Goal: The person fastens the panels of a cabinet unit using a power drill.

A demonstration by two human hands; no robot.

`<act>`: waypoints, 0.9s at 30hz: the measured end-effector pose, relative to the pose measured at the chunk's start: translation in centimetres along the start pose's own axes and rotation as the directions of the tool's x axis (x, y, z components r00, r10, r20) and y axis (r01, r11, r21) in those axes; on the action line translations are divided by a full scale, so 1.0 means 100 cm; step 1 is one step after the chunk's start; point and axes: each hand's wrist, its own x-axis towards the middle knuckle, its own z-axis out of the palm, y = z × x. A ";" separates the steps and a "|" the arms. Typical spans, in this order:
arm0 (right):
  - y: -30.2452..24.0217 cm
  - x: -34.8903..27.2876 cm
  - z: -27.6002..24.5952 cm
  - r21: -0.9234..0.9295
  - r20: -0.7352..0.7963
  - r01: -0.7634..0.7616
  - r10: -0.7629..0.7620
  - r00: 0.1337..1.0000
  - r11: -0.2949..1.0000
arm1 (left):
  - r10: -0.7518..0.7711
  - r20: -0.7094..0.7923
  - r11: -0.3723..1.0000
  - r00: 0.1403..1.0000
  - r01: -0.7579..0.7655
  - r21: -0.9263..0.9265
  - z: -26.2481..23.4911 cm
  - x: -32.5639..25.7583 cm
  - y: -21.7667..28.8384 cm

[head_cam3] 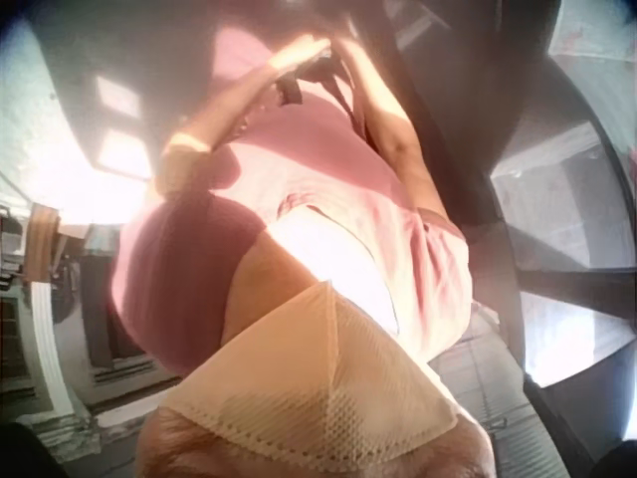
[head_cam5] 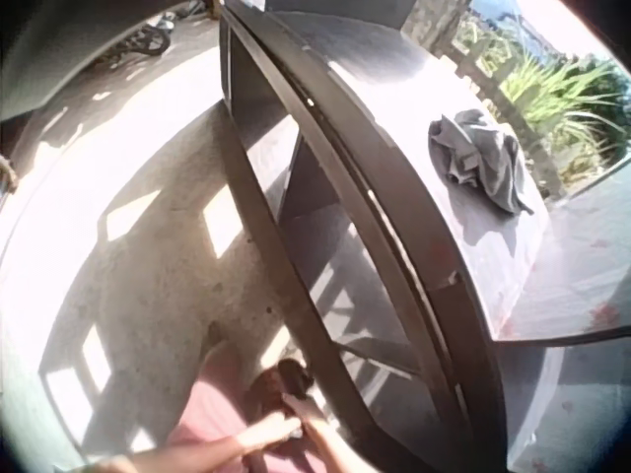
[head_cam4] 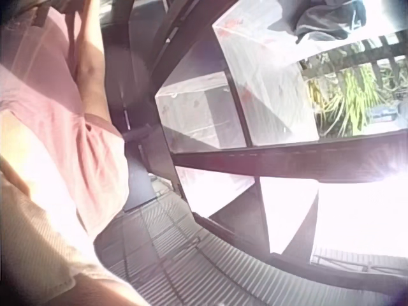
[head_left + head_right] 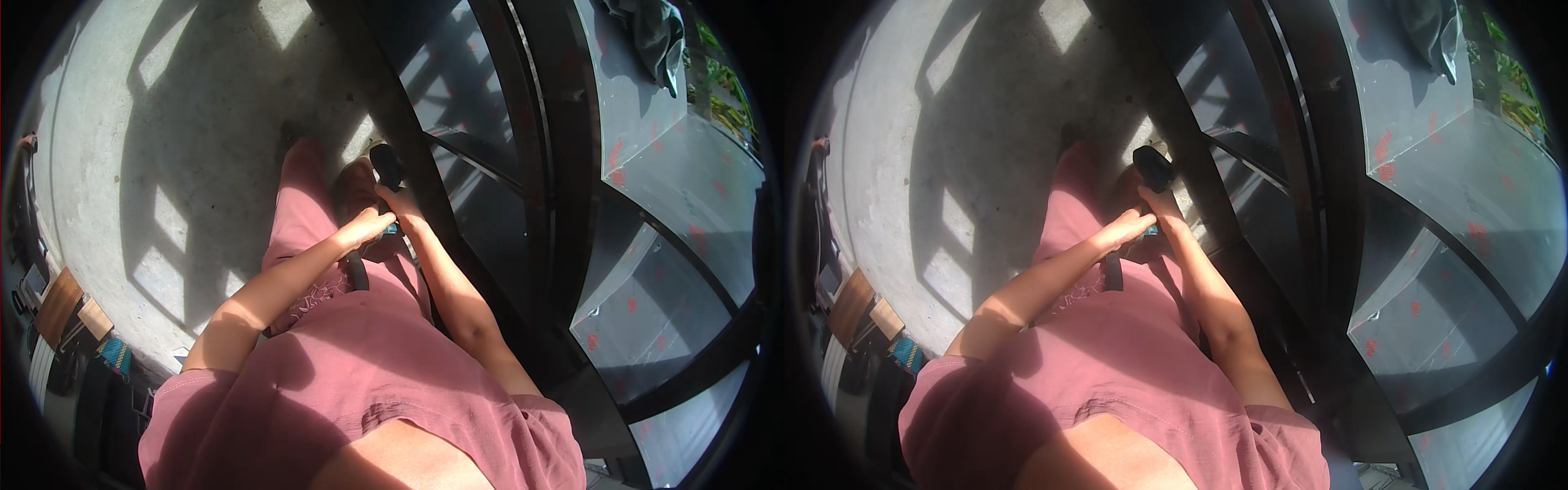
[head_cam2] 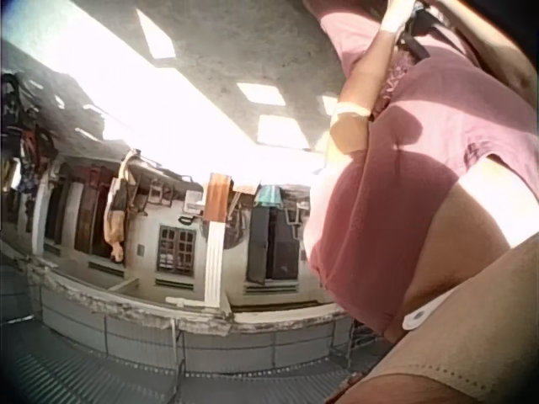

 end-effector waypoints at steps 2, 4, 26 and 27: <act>-0.005 0.012 -0.006 -0.094 0.002 0.053 -0.053 0.999 0.994 | -0.024 -0.089 0.988 0.996 0.010 -0.157 0.006 0.016 0.005; 0.004 0.042 -0.009 -0.062 -0.092 0.182 -0.187 0.978 0.981 | 0.003 -0.118 0.985 0.993 -0.023 -0.172 0.003 0.025 0.023; 0.118 0.423 -0.095 -0.449 -0.430 -0.163 -0.053 0.901 0.879 | -0.176 0.048 0.576 0.983 0.142 -0.805 -0.028 0.352 0.006; 0.123 0.419 -0.084 -0.441 -0.426 -0.178 -0.030 0.904 0.880 | -0.206 0.033 0.581 0.978 0.149 -0.800 -0.029 0.353 -0.005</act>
